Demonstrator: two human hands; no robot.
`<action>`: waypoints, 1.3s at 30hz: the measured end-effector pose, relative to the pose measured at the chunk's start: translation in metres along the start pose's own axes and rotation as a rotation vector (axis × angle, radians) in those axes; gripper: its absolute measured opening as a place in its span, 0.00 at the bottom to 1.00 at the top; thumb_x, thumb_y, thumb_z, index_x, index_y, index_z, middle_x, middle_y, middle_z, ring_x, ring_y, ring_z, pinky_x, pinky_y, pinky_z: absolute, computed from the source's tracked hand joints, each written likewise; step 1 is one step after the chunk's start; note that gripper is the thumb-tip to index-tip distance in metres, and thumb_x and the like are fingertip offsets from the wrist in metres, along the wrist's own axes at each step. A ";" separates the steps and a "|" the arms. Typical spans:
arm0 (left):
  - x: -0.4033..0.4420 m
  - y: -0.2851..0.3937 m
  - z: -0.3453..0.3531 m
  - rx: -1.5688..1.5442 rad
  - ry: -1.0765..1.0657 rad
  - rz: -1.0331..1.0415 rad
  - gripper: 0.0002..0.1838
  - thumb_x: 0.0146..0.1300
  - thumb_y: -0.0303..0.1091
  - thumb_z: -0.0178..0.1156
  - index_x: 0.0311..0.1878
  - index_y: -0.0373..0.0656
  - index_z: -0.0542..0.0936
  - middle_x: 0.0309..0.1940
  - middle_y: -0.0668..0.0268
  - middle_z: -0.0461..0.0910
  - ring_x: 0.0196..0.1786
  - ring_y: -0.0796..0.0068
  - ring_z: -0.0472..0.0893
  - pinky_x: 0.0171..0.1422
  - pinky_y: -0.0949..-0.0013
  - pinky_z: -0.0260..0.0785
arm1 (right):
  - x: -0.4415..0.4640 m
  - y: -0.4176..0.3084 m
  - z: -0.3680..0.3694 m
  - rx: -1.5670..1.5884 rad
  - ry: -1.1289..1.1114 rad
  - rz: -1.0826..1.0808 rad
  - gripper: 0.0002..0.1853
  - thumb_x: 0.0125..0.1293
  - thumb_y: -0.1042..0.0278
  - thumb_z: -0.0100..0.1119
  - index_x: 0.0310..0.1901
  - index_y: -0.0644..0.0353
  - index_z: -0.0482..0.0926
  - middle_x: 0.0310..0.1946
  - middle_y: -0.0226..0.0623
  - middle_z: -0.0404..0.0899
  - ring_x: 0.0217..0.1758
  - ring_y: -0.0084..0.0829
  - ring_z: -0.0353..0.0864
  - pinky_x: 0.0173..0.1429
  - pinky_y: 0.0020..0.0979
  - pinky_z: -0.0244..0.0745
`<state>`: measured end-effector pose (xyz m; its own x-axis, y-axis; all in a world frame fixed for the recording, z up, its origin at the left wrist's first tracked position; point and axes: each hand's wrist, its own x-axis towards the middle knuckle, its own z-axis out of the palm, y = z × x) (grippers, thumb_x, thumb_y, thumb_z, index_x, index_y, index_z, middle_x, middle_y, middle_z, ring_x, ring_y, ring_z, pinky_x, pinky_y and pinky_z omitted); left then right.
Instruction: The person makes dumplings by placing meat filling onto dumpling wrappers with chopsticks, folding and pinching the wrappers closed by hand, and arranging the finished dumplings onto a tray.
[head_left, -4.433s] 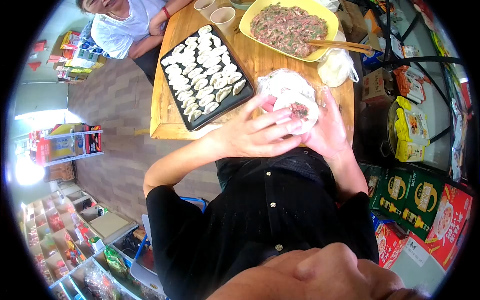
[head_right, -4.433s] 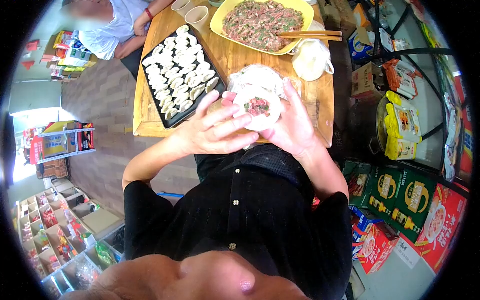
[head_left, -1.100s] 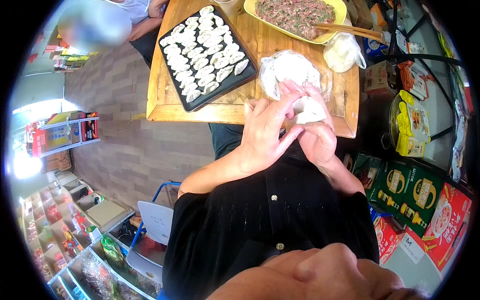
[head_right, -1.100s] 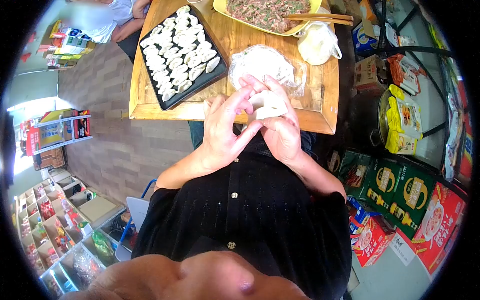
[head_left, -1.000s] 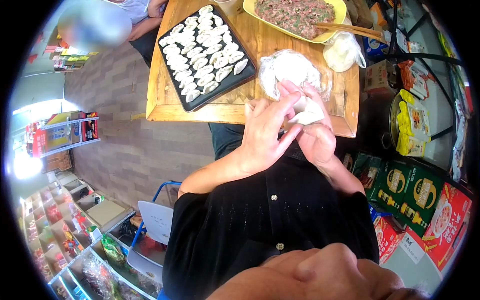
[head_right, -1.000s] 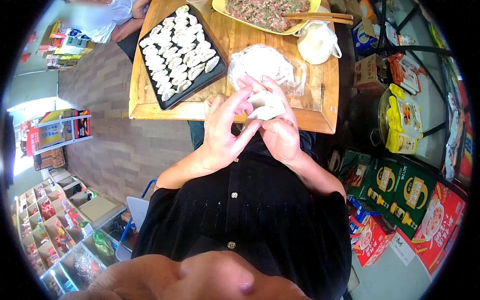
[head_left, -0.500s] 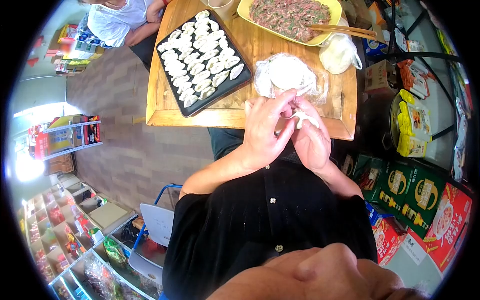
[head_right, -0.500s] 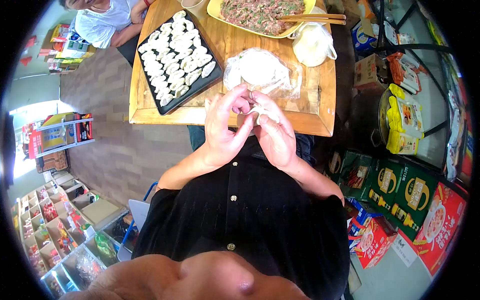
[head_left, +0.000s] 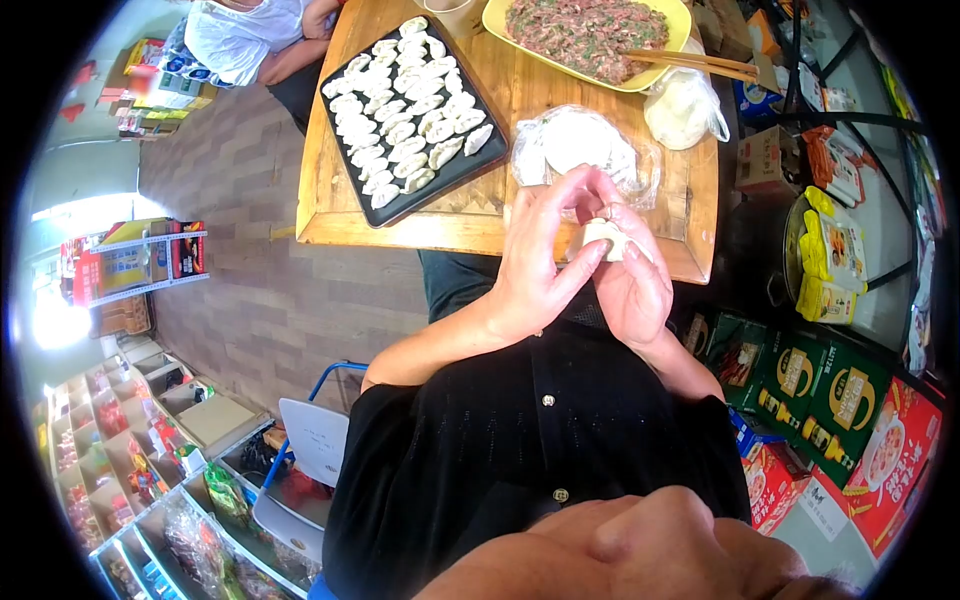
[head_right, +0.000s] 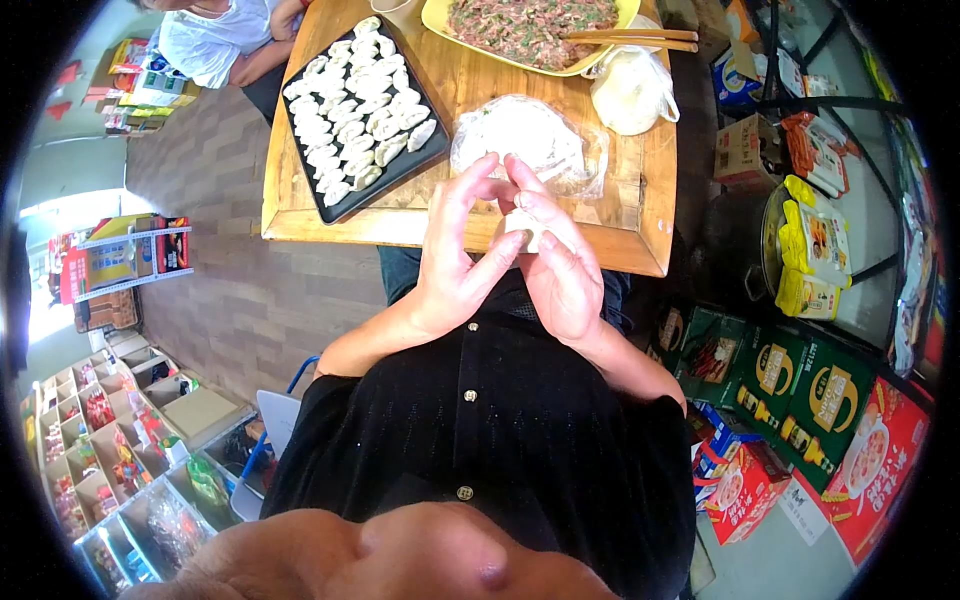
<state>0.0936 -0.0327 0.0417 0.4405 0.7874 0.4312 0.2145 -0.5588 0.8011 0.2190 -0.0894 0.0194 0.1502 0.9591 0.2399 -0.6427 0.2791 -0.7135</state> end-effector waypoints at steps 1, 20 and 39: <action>0.000 0.000 0.001 0.001 0.002 0.001 0.36 0.53 0.27 0.67 0.67 0.39 0.66 0.47 0.58 0.76 0.48 0.60 0.72 0.55 0.60 0.61 | 0.000 0.000 0.000 0.000 -0.002 0.000 0.22 0.74 0.63 0.42 0.65 0.65 0.69 0.75 0.51 0.52 0.77 0.48 0.53 0.78 0.46 0.44; 0.006 0.001 -0.024 -0.221 -0.047 -0.026 0.30 0.53 0.20 0.65 0.61 0.42 0.72 0.35 0.65 0.76 0.40 0.68 0.76 0.52 0.64 0.65 | -0.006 -0.020 -0.006 -0.437 0.062 0.254 0.22 0.69 0.75 0.57 0.63 0.66 0.70 0.53 0.33 0.76 0.56 0.20 0.74 0.61 0.25 0.68; -0.014 -0.014 -0.038 -0.837 0.081 -0.117 0.33 0.60 0.20 0.64 0.68 0.37 0.62 0.47 0.63 0.74 0.53 0.75 0.74 0.61 0.70 0.66 | 0.007 0.001 0.034 -0.233 0.115 0.031 0.10 0.69 0.74 0.56 0.49 0.66 0.78 0.55 0.47 0.75 0.57 0.37 0.77 0.60 0.37 0.74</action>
<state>0.0514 -0.0256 0.0399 0.3849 0.8622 0.3295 -0.4750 -0.1210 0.8716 0.1940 -0.0836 0.0426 0.2257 0.9627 0.1489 -0.4597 0.2400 -0.8550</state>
